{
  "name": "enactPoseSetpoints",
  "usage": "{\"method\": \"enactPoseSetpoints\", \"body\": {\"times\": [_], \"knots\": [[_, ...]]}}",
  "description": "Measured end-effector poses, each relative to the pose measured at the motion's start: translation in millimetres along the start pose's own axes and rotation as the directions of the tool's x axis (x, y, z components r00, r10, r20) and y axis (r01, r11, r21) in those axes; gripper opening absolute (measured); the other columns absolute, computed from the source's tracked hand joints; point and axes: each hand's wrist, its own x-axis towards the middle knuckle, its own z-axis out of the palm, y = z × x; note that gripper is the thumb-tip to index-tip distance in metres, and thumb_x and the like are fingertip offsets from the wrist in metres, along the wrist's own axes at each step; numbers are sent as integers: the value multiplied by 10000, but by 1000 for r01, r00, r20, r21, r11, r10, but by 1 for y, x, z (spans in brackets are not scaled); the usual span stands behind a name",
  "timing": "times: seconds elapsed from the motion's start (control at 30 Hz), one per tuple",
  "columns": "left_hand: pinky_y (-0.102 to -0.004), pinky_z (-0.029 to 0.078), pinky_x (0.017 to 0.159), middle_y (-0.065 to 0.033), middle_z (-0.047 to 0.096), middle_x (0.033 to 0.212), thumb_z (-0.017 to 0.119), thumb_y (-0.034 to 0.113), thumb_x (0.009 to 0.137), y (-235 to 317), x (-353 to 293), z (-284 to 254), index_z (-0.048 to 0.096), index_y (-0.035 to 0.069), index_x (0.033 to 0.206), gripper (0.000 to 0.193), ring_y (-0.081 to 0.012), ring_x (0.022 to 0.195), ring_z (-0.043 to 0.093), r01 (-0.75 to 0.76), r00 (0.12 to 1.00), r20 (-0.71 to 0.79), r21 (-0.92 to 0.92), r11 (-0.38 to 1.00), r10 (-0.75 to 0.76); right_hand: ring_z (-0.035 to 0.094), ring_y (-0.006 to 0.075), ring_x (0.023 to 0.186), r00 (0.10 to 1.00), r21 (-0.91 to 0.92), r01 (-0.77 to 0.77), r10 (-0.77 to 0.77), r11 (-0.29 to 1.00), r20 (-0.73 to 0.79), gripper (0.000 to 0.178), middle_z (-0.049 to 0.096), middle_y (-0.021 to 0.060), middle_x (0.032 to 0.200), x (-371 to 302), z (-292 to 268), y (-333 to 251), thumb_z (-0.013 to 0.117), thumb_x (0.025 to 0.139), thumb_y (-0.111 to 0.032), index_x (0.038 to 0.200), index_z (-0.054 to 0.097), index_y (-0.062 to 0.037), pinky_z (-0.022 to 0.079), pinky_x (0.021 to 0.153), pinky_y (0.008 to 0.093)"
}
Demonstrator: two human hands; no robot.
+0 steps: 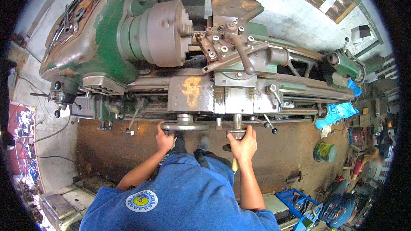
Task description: The person operates a metal lathe by turning two handwheels to advance the carriage and tool post along the workpiece. The hands remain on the controls throughout, with occasional small adjustments to the wheel positions.
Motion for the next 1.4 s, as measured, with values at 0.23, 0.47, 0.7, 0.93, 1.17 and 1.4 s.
{"method": "enactPoseSetpoints", "body": {"times": [0.23,0.47,0.7,0.93,1.17,1.4], "knots": [[-594,538,888,-335,704,1044,700,105,757,1,-1,-1,409,205,1449,757,-548,1011,662,0,1000,8,-7,1000,0,681,443,1026,1000,-7,11,-11,1000,-3,644,658,205,1144,0,0,0,839,714,-425,1169,619,-26,545,866,546],[-591,531,916,-335,699,1077,702,100,757,2,-1,-3,428,199,1441,743,-553,1040,652,12,1000,13,-33,999,-11,683,445,1017,1000,-4,21,-22,1000,-14,638,663,211,1133,-1,0,-1,836,714,-425,1165,623,-26,548,860,547],[-586,534,910,-330,704,1061,700,106,763,8,-3,-6,430,202,1433,729,-547,1026,659,12,1000,6,-6,1000,-12,685,443,1008,1000,1,14,-14,1000,-16,620,669,209,1119,-1,-1,-1,832,704,-421,1157,634,-47,549,854,545],[-577,541,875,-313,719,982,695,111,763,11,-2,-6,438,193,1427,717,-526,966,684,46,999,12,37,998,-47,685,440,1010,1000,1,4,-4,1000,-11,623,670,202,1122,-1,-1,-2,834,698,-429,1152,637,-50,548,855,543],[-564,547,863,-289,727,963,708,122,757,11,-1,-7,445,185,1429,724,-502,946,698,44,999,10,30,999,-44,686,437,1016,1000,-1,7,-7,1000,-17,637,668,204,1126,-1,-2,-4,835,700,-433,1158,630,-41,548,861,543],[-573,549,848,-262,733,912,720,131,754,8,-1,-4,461,208,1412,712,-496,922,705,46,999,-7,39,998,-45,690,434,1006,1000,0,-7,7,1000,-11,629,670,196,1116,-1,-1,-3,832,701,-433,1156,631,-47,549,857,544]]}}
